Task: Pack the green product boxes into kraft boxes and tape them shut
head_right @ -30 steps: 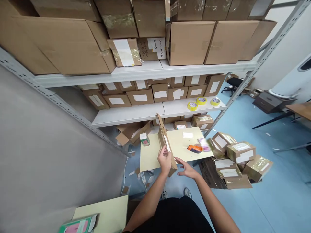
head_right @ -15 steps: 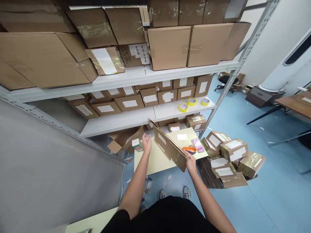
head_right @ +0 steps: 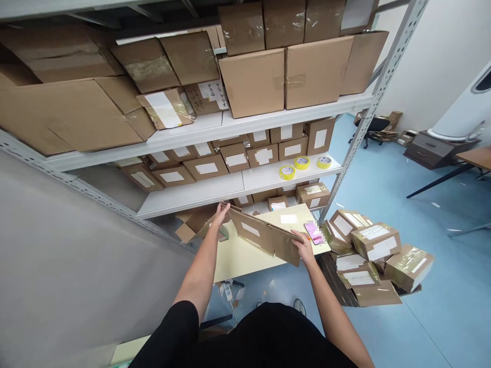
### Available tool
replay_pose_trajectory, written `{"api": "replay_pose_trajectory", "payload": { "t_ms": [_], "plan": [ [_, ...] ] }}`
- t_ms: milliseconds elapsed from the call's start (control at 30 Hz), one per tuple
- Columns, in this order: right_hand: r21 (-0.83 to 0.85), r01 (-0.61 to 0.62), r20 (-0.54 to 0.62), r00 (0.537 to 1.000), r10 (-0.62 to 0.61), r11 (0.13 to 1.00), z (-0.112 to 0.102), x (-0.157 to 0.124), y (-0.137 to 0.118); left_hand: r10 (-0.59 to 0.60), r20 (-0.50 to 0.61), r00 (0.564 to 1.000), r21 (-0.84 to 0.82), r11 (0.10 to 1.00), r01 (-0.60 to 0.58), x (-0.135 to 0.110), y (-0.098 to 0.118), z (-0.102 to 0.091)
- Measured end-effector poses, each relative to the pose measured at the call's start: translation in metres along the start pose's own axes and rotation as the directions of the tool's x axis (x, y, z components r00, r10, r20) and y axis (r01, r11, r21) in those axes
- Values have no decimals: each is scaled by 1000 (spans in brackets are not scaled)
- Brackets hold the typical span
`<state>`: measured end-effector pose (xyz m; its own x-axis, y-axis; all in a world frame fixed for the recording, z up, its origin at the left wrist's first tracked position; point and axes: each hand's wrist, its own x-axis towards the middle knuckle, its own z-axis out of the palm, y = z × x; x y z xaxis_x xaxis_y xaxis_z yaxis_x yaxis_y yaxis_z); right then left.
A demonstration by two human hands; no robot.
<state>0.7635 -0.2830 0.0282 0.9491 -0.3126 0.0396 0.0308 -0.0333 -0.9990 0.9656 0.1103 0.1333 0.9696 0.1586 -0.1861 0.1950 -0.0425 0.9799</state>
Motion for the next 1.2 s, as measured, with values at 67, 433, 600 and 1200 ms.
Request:
{"api": "replay_pose_trajectory", "payload": {
  "t_ms": [67, 433, 600, 1200],
  "plan": [
    [30, -23, 8, 1000, 22, 999, 2, 2, -4, -6, -16, 1000, 8, 1000, 6, -4, -4, -7],
    [110, -3, 6, 1000, 2, 994, 34, 11, -22, 36, -44, 998, 166, 986, -28, -27, -9, -28],
    [151, -165, -2, 986, 167, 975, 59, 7, -12, 135, -114, 984, 291, 952, -97, -42, -8, -18],
    [201, -195, 51, 981, 189, 960, 106, 56, -6, 145, -458, 877, 318, 948, 10, -148, -47, -23]
  ]
}}
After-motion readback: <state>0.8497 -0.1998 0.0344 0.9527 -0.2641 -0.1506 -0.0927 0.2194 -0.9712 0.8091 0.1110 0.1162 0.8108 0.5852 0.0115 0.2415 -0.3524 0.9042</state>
